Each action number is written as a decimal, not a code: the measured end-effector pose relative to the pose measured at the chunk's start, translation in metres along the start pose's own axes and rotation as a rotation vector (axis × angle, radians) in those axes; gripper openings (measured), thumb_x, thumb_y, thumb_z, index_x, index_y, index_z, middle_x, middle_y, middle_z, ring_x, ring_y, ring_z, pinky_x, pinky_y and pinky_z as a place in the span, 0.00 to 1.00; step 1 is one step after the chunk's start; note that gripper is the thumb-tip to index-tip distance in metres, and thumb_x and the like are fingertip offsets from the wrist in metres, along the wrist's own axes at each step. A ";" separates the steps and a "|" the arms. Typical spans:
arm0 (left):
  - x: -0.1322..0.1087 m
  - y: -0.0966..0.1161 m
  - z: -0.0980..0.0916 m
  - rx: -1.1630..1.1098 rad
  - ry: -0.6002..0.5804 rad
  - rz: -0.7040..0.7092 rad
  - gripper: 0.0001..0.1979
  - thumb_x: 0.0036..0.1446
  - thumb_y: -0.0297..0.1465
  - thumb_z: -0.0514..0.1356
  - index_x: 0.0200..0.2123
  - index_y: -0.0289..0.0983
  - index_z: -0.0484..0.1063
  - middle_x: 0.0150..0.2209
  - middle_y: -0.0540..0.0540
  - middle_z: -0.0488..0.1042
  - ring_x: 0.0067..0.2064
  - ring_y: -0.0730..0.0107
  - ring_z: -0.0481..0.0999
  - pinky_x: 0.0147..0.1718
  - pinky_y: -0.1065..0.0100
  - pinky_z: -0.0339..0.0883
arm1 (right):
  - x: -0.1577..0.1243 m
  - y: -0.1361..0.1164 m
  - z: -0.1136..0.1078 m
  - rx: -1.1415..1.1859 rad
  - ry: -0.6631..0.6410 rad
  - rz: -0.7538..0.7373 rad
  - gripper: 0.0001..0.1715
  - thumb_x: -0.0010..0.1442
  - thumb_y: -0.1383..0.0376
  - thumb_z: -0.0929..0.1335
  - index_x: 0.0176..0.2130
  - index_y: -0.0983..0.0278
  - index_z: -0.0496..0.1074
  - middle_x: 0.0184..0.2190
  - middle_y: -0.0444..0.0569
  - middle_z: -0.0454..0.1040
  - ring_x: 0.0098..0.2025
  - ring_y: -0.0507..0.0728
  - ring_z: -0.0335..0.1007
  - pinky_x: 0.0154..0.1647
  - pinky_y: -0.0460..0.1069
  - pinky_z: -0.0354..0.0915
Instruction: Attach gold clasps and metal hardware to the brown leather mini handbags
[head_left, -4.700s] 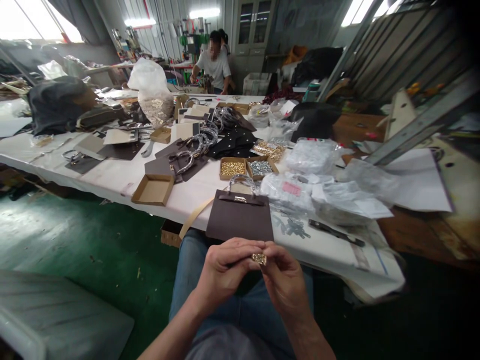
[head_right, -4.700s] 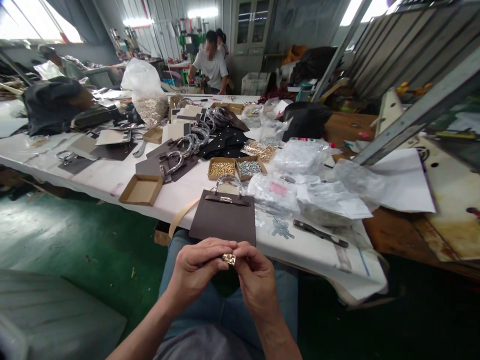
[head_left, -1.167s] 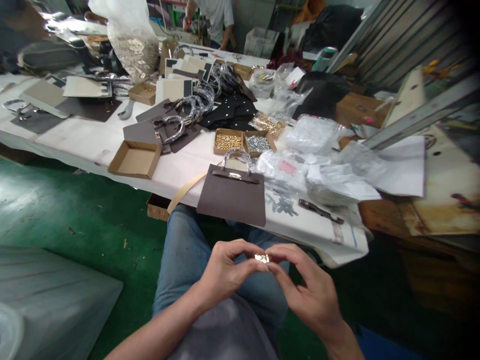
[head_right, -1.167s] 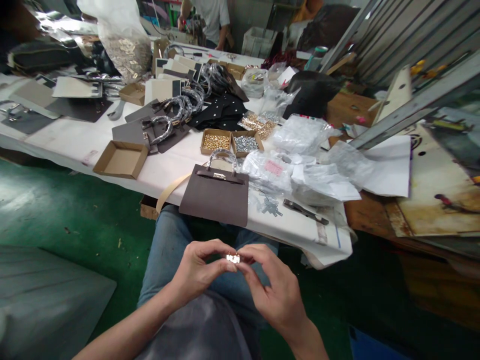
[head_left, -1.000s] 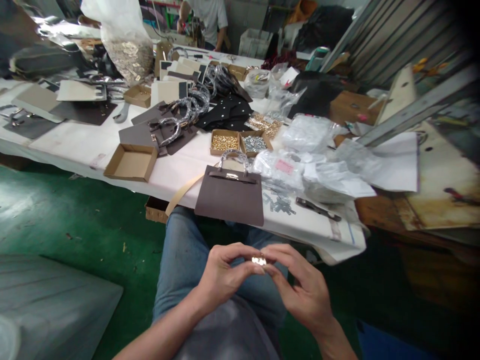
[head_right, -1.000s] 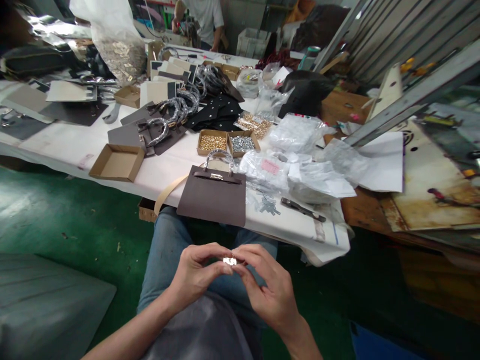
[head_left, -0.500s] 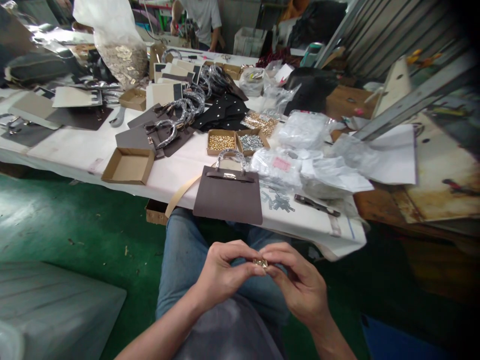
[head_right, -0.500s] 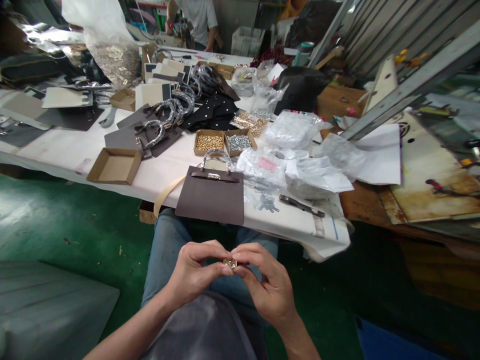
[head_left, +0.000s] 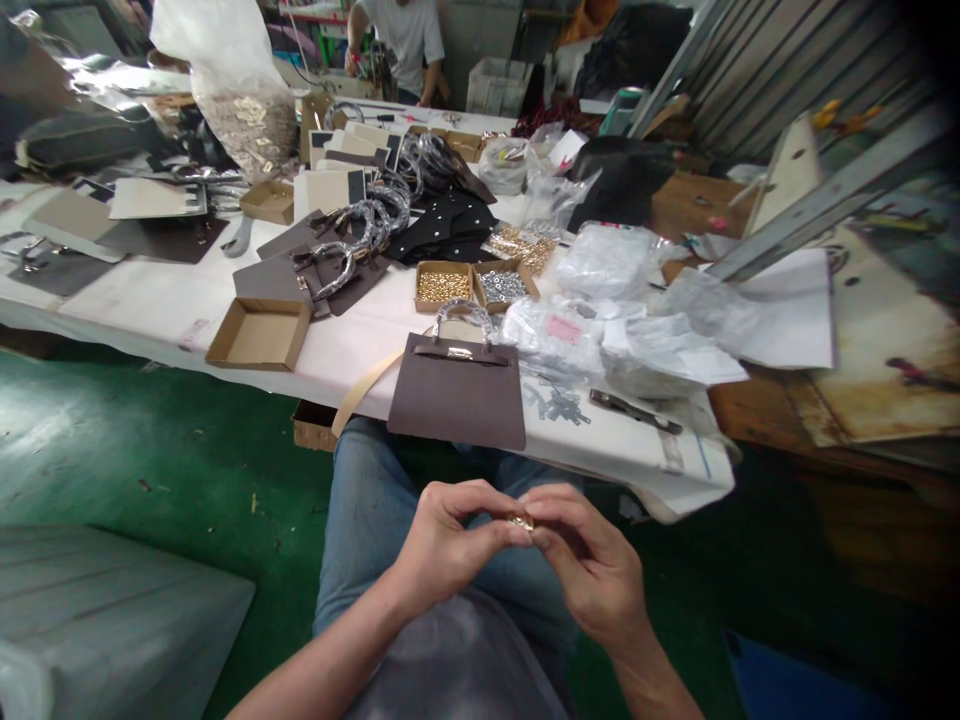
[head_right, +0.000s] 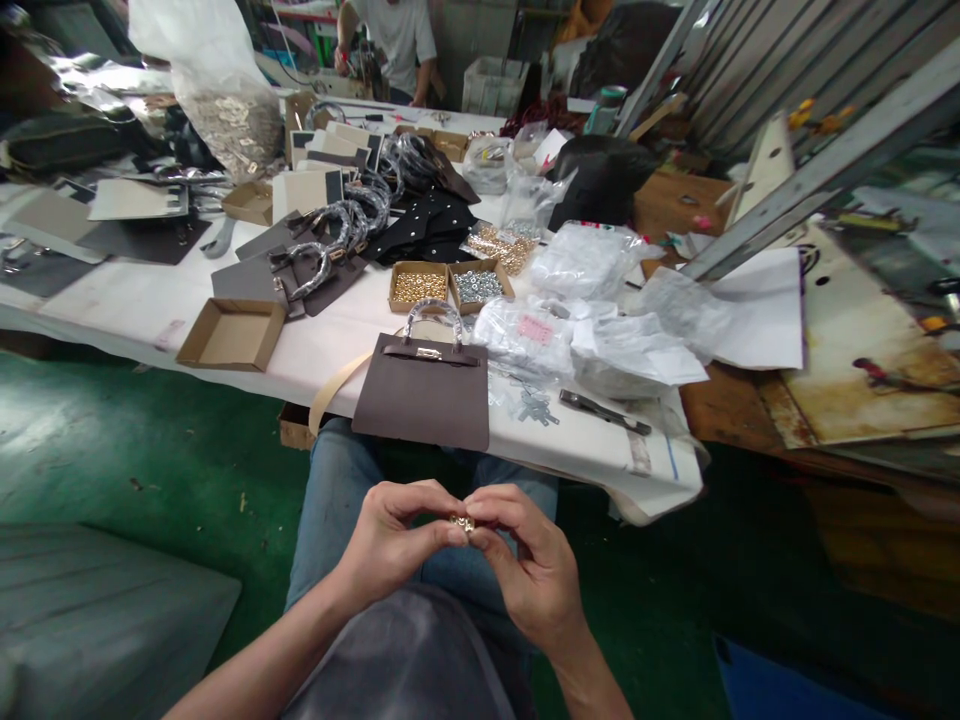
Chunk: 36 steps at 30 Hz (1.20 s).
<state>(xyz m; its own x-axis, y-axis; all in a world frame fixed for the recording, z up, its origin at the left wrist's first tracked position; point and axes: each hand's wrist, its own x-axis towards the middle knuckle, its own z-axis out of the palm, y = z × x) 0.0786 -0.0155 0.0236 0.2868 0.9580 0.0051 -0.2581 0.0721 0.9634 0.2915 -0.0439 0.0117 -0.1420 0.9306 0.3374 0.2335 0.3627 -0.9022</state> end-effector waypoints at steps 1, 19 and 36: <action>0.000 0.000 0.000 0.000 0.001 -0.008 0.14 0.62 0.41 0.81 0.41 0.37 0.92 0.38 0.40 0.89 0.39 0.60 0.86 0.41 0.65 0.77 | 0.000 0.001 0.000 0.004 0.003 0.006 0.14 0.73 0.72 0.74 0.55 0.57 0.81 0.50 0.53 0.83 0.51 0.61 0.84 0.51 0.55 0.83; -0.003 -0.019 -0.001 -0.127 0.003 -0.185 0.20 0.60 0.41 0.82 0.49 0.35 0.90 0.46 0.37 0.90 0.47 0.56 0.89 0.51 0.61 0.82 | 0.007 0.003 -0.007 -0.144 -0.053 -0.039 0.19 0.73 0.74 0.73 0.57 0.54 0.85 0.54 0.51 0.82 0.53 0.60 0.84 0.53 0.54 0.81; 0.004 -0.016 -0.004 0.056 0.011 -0.117 0.15 0.69 0.42 0.75 0.49 0.37 0.91 0.46 0.41 0.90 0.46 0.57 0.88 0.49 0.63 0.80 | 0.020 -0.008 -0.017 -0.288 -0.072 -0.028 0.10 0.75 0.68 0.74 0.52 0.55 0.85 0.51 0.52 0.85 0.51 0.62 0.85 0.52 0.56 0.82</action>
<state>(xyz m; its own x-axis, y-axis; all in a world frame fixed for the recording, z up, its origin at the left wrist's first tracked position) 0.0803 -0.0114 0.0075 0.3018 0.9469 -0.1108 -0.1710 0.1681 0.9708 0.3032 -0.0279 0.0302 -0.2181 0.9177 0.3320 0.4904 0.3972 -0.7757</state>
